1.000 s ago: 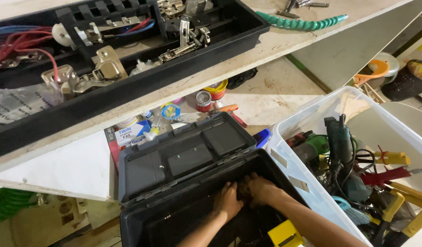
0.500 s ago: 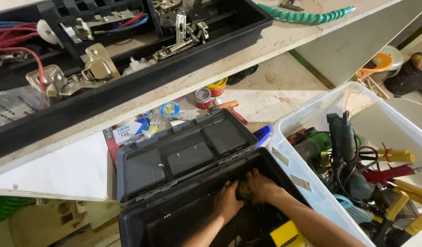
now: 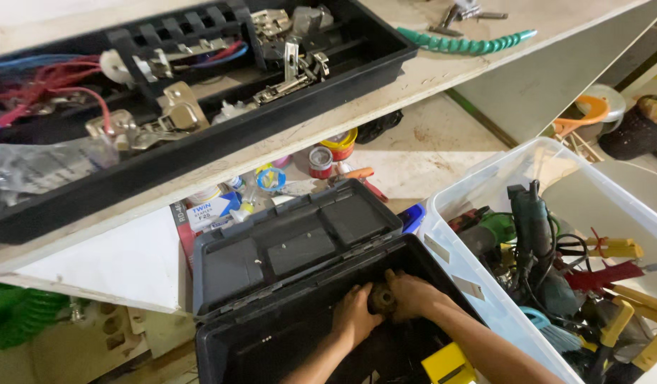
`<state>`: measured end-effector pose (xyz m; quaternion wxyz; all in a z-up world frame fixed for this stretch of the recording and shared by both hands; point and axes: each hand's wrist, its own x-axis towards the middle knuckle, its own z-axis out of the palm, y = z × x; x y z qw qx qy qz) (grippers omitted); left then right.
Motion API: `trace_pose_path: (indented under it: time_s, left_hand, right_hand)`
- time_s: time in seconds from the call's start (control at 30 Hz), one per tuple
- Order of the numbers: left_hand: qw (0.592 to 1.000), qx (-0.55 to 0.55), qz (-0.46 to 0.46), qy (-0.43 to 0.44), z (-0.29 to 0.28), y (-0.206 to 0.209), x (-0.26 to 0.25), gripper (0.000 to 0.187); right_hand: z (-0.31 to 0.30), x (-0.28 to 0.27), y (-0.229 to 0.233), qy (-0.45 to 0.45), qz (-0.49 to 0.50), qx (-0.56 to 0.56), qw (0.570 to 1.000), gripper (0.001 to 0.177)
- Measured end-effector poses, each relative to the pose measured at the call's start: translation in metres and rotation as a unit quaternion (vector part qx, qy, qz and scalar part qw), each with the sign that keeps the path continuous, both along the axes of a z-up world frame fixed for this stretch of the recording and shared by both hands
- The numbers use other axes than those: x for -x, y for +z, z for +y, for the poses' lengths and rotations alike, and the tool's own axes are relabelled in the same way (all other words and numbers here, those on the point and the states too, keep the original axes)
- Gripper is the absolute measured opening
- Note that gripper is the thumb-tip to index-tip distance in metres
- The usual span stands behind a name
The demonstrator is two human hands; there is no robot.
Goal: The person opens a black toolbox on the floor and takes out circular cutting discs, saw blades and small hardware parts one at a time. They stack the discs and blades on a white shelf and arrange the small metal parts in a tray on the shelf above.
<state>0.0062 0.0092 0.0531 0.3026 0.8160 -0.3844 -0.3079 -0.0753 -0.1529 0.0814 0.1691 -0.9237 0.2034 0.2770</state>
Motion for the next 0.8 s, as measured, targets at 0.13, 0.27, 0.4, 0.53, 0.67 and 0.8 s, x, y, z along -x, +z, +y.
trace_pose_path:
  time_s: [0.13, 0.27, 0.4, 0.53, 0.67, 0.8]
  left_hand:
    - [0.999, 0.040, -0.029, -0.010, 0.011, 0.029, -0.001, 0.077]
    - [0.988, 0.129, -0.082, -0.020, 0.028, 0.071, -0.005, 0.075]
    - [0.976, 0.182, -0.119, -0.012, 0.048, 0.134, -0.012, 0.072]
    - [0.952, 0.225, -0.208, -0.010, 0.072, 0.210, -0.026, 0.076]
    - [0.901, 0.292, -0.321, -0.013, 0.104, 0.286, -0.041, 0.080]
    - [0.831, 0.306, -0.465, -0.002, 0.134, 0.362, -0.060, 0.074]
  right_hand:
    - [0.007, 0.005, 0.038, 0.015, -0.032, -0.021, 0.999, 0.098]
    - [0.019, 0.014, 0.094, 0.011, -0.124, -0.026, 0.992, 0.096]
    - [0.039, 0.015, 0.165, 0.027, -0.254, -0.006, 0.967, 0.096]
    - [0.065, 0.009, 0.240, 0.011, -0.281, 0.033, 0.959, 0.092]
    - [0.090, -0.006, 0.308, 0.063, -0.441, 0.010, 0.895, 0.094]
    - [0.111, -0.031, 0.366, 0.101, -0.539, 0.051, 0.835, 0.088]
